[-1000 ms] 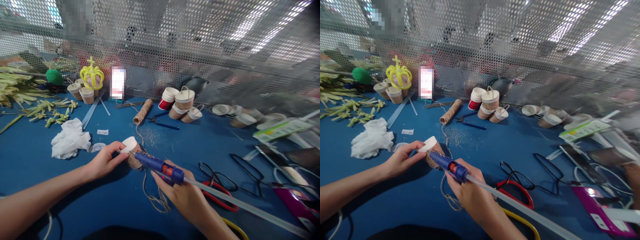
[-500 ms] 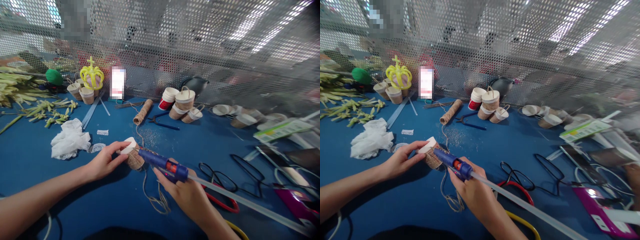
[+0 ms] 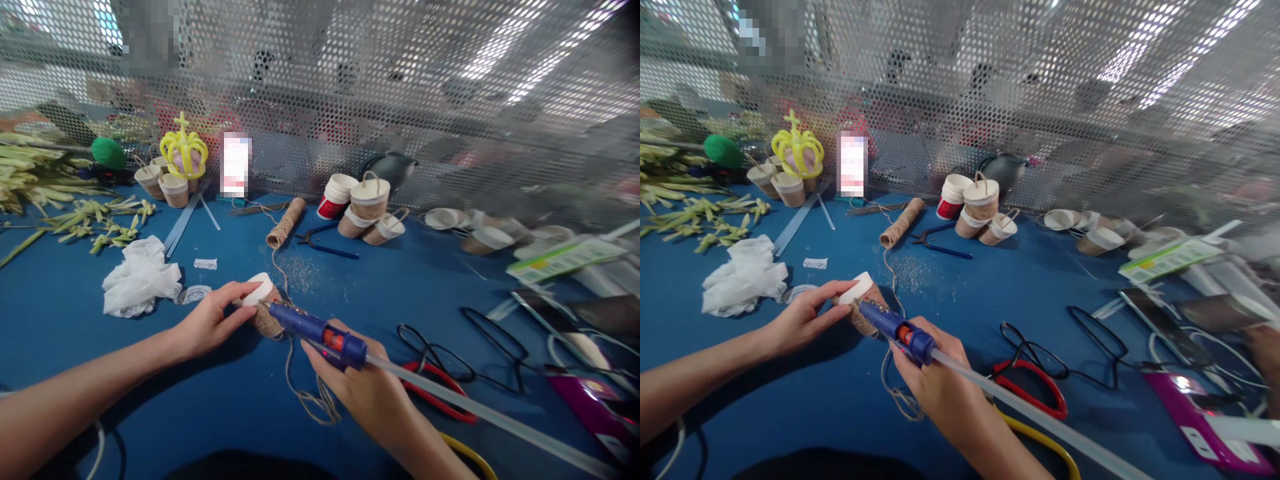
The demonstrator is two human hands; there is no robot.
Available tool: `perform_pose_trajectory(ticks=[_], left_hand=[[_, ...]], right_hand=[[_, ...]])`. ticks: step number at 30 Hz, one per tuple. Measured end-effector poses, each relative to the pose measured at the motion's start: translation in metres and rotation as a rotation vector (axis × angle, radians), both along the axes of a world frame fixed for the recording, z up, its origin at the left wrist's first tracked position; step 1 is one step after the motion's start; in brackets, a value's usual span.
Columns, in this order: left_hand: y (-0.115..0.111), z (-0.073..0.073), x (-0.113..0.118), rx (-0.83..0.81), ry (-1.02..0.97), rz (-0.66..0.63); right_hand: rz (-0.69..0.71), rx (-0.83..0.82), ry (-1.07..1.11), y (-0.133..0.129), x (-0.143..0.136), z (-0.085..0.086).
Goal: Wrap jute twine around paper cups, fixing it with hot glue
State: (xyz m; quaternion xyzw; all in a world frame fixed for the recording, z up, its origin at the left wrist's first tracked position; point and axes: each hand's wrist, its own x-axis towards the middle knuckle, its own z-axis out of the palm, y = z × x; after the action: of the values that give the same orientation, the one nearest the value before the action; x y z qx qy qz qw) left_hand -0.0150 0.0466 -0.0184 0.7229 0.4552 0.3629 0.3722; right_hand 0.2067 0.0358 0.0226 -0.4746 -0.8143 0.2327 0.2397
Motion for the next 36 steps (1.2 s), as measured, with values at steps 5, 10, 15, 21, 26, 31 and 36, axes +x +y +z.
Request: perform_pose_trajectory(ticks=[5, 10, 15, 21, 26, 31, 36], left_hand=[[0.0, -0.001, -0.001, 0.032, 0.016, -0.003], [0.001, -0.002, -0.001, 0.049, 0.024, -0.004], [0.001, -0.001, -0.001, 0.05, 0.017, -0.008], [0.0, 0.0, -0.001, 0.043, 0.026, -0.015], [0.0, -0.001, -0.001, 0.043, 0.038, -0.017], [0.001, -0.001, -0.002, 0.057, 0.032, -0.023], [0.0, -0.003, -0.002, 0.05, 0.027, -0.023]], right_hand=[[0.007, -0.004, -0.03, -0.001, -0.002, 0.002], [0.023, 0.029, -0.074, -0.002, -0.002, 0.002], [0.012, 0.073, -0.121, -0.002, -0.002, -0.001], [-0.022, 0.022, -0.037, 0.0, 0.0, 0.006], [0.043, 0.152, -0.161, 0.005, 0.02, -0.007], [0.102, 0.192, -0.241, 0.01, 0.041, -0.027], [0.115, 0.197, -0.273, 0.006, 0.038, -0.025]])
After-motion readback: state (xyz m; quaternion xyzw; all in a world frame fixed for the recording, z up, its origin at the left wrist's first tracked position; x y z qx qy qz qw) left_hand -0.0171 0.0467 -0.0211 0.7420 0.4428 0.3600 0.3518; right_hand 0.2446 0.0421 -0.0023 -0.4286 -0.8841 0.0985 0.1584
